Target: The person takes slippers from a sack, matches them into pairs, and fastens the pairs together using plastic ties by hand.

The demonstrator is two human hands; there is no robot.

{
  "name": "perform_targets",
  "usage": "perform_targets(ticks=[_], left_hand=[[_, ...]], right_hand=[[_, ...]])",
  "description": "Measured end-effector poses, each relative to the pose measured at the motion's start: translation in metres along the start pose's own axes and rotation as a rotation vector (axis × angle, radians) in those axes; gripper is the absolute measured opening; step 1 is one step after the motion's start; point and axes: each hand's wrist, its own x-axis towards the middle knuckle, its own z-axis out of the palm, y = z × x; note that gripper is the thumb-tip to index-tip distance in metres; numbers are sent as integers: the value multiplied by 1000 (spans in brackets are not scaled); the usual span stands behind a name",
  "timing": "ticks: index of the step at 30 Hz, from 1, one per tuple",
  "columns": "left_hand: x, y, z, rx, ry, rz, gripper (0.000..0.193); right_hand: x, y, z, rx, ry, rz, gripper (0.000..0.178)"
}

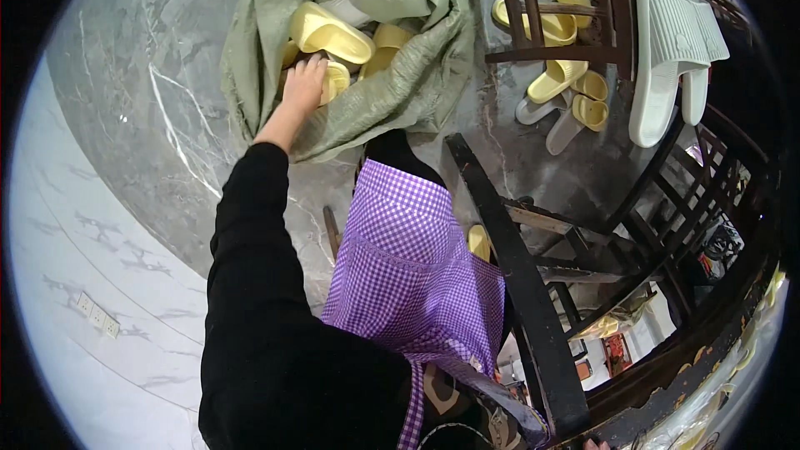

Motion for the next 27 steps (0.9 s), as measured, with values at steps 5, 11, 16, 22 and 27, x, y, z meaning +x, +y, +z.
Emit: perform_targets(ticks=[5,11,16,22,27], left_hand=[[28,-17,13,378,-26,164,34],[-11,9,18,310,-288,257,38],[-74,31,-79,166,-9,333,27],[-161,120,-282,-238,726,590,22],[-245,194,-371,-342,1127,1045,25]], right_hand=[[11,0,22,47,282,-72,38],[2,-3,21,-59,353,-188,35],[36,-34,4,-118,289,116,34],[-26,-35,12,-145,456,54,25],[-18,-26,17,516,654,-88,32]])
